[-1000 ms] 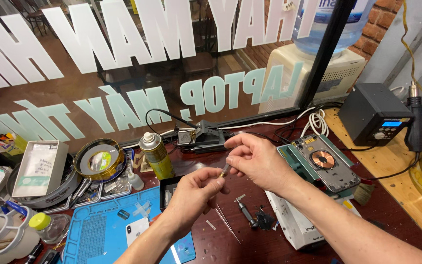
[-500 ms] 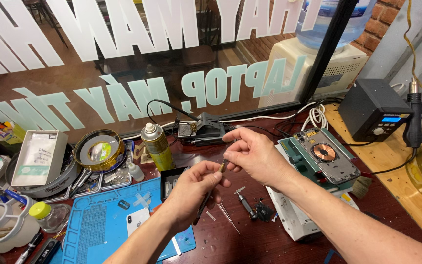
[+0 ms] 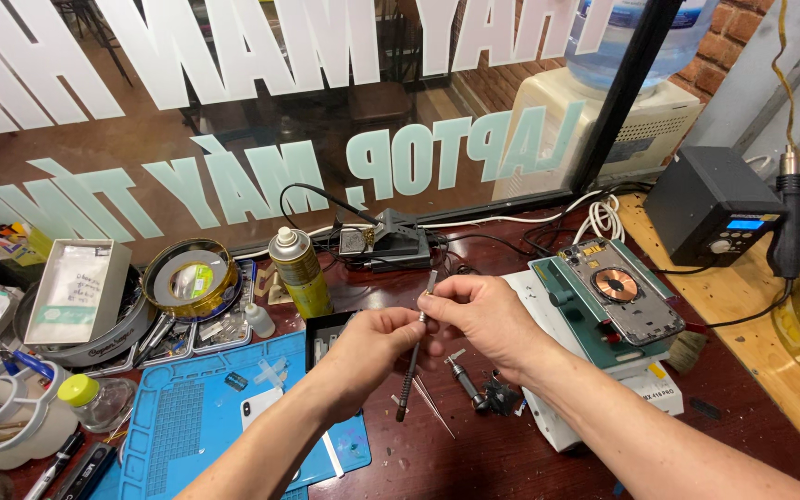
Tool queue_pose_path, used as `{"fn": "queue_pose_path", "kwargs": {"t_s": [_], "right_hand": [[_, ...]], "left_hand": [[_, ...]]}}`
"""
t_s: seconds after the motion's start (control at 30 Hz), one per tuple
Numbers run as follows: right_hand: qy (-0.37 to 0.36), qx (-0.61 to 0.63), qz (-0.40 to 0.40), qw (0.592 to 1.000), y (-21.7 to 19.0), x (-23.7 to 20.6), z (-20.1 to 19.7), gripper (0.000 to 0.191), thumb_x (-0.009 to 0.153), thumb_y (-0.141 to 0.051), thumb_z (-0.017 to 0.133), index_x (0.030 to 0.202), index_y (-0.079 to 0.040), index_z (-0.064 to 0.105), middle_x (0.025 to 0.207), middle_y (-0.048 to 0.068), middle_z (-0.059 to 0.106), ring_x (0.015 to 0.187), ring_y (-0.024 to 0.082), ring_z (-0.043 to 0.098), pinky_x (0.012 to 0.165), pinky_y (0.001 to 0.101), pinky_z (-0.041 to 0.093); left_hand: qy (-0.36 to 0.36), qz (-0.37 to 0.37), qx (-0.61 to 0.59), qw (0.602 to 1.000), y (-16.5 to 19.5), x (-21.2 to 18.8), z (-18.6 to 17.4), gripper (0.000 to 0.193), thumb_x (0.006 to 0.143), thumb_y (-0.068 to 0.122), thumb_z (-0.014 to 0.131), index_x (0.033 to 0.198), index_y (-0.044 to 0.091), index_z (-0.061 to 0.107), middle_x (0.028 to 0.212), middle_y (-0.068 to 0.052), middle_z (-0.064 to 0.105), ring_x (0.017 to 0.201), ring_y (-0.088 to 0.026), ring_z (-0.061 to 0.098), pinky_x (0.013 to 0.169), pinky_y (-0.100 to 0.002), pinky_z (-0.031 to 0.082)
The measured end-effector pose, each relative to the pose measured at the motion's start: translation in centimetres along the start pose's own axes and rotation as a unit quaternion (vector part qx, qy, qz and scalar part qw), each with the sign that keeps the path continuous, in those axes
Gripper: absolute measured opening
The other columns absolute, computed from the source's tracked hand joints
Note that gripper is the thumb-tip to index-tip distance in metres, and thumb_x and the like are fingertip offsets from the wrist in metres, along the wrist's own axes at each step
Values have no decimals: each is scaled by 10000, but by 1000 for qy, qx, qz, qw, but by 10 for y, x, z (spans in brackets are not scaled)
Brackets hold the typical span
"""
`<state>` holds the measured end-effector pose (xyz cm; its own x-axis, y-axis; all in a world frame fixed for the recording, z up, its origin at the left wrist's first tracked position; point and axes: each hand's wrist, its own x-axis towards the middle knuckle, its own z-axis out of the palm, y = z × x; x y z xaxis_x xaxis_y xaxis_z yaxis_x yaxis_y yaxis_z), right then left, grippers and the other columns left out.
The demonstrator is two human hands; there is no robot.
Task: The person uses a hot air gun and soldering iron to work on a disassembled mobile phone secured in a heating station. They apply heat to the motherboard, then prepare and apply solder to specific points on the circuit board.
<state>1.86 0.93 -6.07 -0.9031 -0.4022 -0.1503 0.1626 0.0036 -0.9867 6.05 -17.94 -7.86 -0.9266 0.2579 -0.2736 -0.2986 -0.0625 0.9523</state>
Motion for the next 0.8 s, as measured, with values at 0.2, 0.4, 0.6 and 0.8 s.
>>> {"fn": "queue_pose_path", "kwargs": {"t_s": [0.2, 0.4, 0.6, 0.8], "right_hand": [[32, -19, -37, 999, 12, 0, -3, 165, 917, -164, 746, 848, -15, 748, 729, 9, 685, 641, 70, 563, 594, 238, 464], [76, -64, -48, 994, 9, -10, -22, 146, 892, -160, 763, 847, -21, 761, 739, 3, 685, 652, 64, 548, 587, 250, 443], [97, -29, -33, 994, 6, -26, -36, 159, 886, -147, 770, 844, 5, 750, 754, 25, 703, 678, 83, 592, 606, 259, 483], [103, -67, -85, 989, 2, -41, -60, 160, 887, -155, 766, 848, -1, 751, 758, 20, 706, 687, 78, 601, 623, 251, 490]], "left_hand": [[82, 86, 183, 976, -2, 14, 16, 249, 907, 152, 790, 930, -57, 656, 789, -79, 720, 666, -113, 617, 591, -283, 508], [32, 8, 184, 982, 3, 14, 32, 162, 926, 211, 661, 951, 69, 732, 786, 12, 769, 665, -69, 626, 601, -248, 510], [116, 42, 251, 960, 4, 17, 65, 335, 889, 193, 841, 935, -82, 656, 776, -103, 685, 652, -116, 567, 573, -299, 481], [21, -14, 129, 991, 3, 24, 87, 191, 923, 257, 637, 912, 88, 725, 795, -15, 751, 614, -87, 618, 537, -271, 512]]}}
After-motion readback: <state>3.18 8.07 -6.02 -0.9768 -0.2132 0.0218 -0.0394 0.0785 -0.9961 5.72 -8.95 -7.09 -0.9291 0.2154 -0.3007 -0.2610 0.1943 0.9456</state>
